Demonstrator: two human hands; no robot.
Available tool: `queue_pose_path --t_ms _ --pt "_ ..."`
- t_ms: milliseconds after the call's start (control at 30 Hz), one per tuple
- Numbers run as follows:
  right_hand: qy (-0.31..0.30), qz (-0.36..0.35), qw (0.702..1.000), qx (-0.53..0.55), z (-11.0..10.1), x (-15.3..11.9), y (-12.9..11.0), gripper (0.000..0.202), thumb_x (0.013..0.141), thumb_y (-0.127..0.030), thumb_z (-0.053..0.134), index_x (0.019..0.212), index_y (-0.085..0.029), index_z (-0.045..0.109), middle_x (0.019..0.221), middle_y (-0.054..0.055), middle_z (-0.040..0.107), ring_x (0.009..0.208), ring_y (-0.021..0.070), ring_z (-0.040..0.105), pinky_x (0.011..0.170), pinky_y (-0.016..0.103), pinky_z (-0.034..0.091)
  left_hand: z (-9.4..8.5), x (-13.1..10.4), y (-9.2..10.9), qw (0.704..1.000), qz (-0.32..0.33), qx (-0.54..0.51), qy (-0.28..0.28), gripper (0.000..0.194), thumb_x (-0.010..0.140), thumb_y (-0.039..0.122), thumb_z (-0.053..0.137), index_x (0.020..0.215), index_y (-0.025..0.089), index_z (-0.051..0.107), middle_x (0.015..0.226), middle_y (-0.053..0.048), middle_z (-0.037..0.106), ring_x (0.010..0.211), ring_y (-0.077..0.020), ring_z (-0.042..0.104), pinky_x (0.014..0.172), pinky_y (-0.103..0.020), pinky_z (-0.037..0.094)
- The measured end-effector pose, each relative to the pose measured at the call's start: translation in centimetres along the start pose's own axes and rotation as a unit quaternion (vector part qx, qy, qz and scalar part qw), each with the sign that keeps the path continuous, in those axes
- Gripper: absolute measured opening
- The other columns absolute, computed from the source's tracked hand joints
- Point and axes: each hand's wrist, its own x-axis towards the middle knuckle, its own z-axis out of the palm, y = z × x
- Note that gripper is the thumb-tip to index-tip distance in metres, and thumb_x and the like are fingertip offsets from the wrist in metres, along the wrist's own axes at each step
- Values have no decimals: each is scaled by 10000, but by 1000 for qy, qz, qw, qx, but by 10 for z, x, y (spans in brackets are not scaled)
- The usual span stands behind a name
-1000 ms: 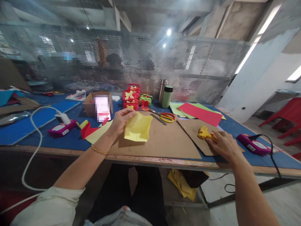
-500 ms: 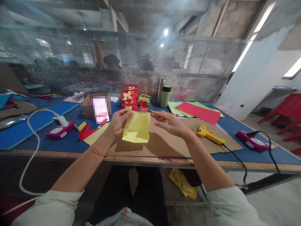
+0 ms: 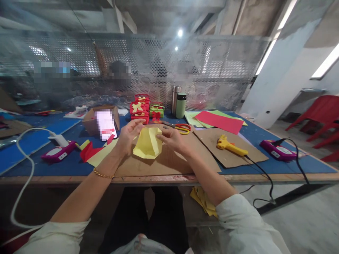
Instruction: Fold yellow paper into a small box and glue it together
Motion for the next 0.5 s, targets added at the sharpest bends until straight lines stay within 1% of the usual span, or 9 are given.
queue_pose_path --t_ms 100,167,233,267,333,367,400,433,500 --pt "9 -42 996 -77 5 0 2 584 796 -682 632 532 -193 450 556 -42 375 562 93 340 536 255 260 -1 -2 4 978 123 167 -30 379 807 442 761 1097 201 728 949 -65 720 878 -210 649 870 -377 505" --pt "18 -74 991 -113 9 -1 1 574 835 -656 600 538 -195 427 555 -42 362 571 96 337 546 256 257 -2 -1 5 945 197 256 -49 297 820 419 760 1029 208 744 984 -72 728 950 -233 650 964 -421 477" --pt "40 -104 986 -126 12 -2 -2 543 874 -619 571 560 -198 432 563 -35 390 581 104 357 555 256 277 -4 -2 6 921 247 297 -53 232 861 390 724 1017 219 738 1010 -78 723 984 -237 645 976 -430 480" --pt "59 -119 983 -130 13 -2 -4 526 888 -601 562 571 -201 433 567 -31 405 583 107 365 556 257 287 -4 -2 6 912 271 306 -30 231 872 371 711 1048 223 726 1046 -88 713 1018 -242 636 976 -432 484" --pt "109 -144 974 -135 15 -2 -8 496 908 -566 549 588 -209 423 578 -27 426 581 111 374 557 257 302 -5 -4 7 890 319 317 74 280 872 339 703 1122 216 688 1125 -118 677 1090 -260 601 971 -441 487" --pt "138 -152 969 -138 15 -2 -9 489 914 -553 545 591 -213 409 579 -27 425 576 110 372 556 257 307 -5 -5 7 876 337 319 128 271 877 328 692 1120 208 674 1123 -126 666 1088 -262 591 953 -438 492" --pt "166 -155 964 -141 15 -2 -10 487 916 -545 545 590 -217 391 577 -29 418 569 110 368 553 257 308 -4 -7 6 868 347 319 157 217 893 318 668 1075 201 668 1071 -119 666 1038 -250 597 918 -423 500" --pt "191 -152 959 -144 15 -2 -10 487 918 -537 546 589 -220 377 575 -31 412 564 109 368 551 257 310 -2 -8 5 868 348 318 156 149 913 311 636 1003 197 664 978 -97 667 947 -226 607 865 -394 507" --pt "220 -136 955 -143 16 -2 -7 477 922 -523 545 592 -225 375 569 -31 421 550 110 383 541 255 318 3 -8 0 892 318 310 85 156 937 328 596 872 195 646 804 -43 641 757 -174 590 760 -333 501"
